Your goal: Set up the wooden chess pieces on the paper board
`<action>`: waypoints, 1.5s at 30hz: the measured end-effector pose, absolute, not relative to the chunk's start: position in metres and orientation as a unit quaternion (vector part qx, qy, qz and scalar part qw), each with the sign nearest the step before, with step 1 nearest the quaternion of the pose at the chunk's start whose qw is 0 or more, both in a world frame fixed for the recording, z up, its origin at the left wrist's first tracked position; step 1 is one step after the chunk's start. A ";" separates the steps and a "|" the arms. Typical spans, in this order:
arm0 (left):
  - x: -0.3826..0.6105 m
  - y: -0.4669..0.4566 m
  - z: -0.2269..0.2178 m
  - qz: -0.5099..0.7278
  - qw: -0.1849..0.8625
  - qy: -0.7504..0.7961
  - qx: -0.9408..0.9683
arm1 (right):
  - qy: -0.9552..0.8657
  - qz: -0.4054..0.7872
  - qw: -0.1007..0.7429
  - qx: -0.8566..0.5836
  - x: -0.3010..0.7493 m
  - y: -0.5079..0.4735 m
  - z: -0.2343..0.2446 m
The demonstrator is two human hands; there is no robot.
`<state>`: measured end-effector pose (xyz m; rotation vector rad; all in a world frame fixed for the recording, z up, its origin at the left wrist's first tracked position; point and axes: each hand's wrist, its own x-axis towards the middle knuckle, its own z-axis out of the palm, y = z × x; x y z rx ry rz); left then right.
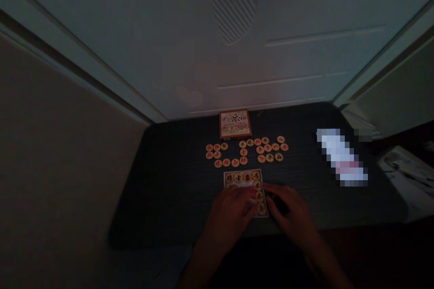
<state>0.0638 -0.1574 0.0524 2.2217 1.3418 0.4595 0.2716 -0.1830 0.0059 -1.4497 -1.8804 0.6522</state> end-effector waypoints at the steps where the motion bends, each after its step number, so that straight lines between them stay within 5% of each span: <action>1: 0.064 -0.157 0.053 0.172 0.251 0.492 0.815 | -0.721 0.251 0.332 -0.554 0.272 -0.183 0.006; 13: 0.054 -0.145 0.070 0.182 0.241 0.454 0.838 | -0.702 0.240 0.349 -0.572 0.270 -0.185 0.002; 26: 0.057 -0.018 0.076 0.122 0.115 0.549 0.819 | -0.667 0.261 0.365 -0.595 0.271 -0.187 0.000; 45: 0.074 -0.017 0.062 0.024 0.092 0.651 0.753 | -0.669 0.271 0.364 -0.589 0.271 -0.188 -0.003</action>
